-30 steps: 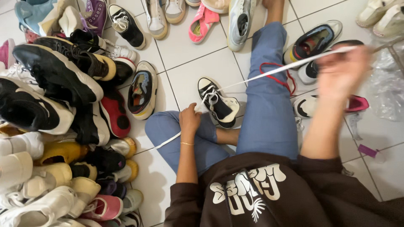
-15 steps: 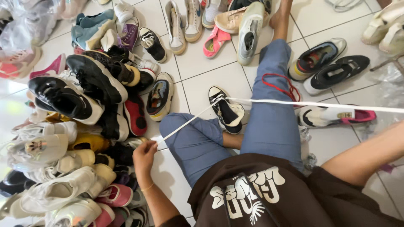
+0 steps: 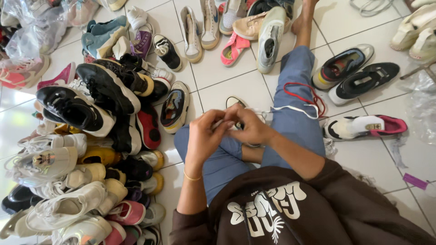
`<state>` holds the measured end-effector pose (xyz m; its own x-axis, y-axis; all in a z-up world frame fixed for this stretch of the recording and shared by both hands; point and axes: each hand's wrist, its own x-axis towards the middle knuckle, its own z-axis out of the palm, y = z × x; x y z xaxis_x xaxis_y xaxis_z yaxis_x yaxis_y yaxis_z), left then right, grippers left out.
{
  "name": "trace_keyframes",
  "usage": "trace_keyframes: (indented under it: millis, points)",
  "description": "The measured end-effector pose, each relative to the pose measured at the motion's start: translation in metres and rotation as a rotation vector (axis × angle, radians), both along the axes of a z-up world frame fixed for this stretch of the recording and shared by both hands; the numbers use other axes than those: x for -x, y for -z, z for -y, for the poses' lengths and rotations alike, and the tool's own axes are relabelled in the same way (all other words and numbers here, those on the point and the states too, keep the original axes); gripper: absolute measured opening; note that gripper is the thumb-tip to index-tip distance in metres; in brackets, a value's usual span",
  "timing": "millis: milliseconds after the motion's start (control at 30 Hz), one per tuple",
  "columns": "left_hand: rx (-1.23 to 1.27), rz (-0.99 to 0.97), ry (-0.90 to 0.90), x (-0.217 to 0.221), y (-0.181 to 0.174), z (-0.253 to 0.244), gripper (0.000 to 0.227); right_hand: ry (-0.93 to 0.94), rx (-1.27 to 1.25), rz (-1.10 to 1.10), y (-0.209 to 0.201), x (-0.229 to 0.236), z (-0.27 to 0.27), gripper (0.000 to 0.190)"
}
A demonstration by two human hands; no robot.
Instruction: The person sits on a tiled floor surrounded by piles of shoes and laces a black high-top sneaker. They thread white laces through the eyelets, pull them tight, and tie a knot. The person then removes the laces and repeats the lacing process.
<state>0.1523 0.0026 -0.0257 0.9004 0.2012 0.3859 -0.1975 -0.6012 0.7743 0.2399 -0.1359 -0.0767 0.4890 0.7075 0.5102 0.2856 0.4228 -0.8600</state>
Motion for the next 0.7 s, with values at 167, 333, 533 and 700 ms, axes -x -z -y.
trace_keyframes:
  millis: [167,333,533,700]
  points:
    - [0.555,0.075,0.126,-0.016,0.032,-0.016,0.018,0.207,-0.096,-0.078,-0.024,-0.012,0.031,0.018]
    - [0.424,-0.138,-0.267,-0.077,0.223,-0.028,0.01,0.345,-0.215,-0.163,-0.02,-0.031,0.064,0.015]
    - [0.123,-0.607,-0.283,-0.097,0.281,0.0,0.047,0.313,-0.236,-0.304,0.013,-0.052,0.067,0.011]
    - [0.048,-0.692,-0.27,-0.107,0.289,-0.003,0.048,0.264,-0.234,-0.47,0.014,-0.05,0.075,0.011]
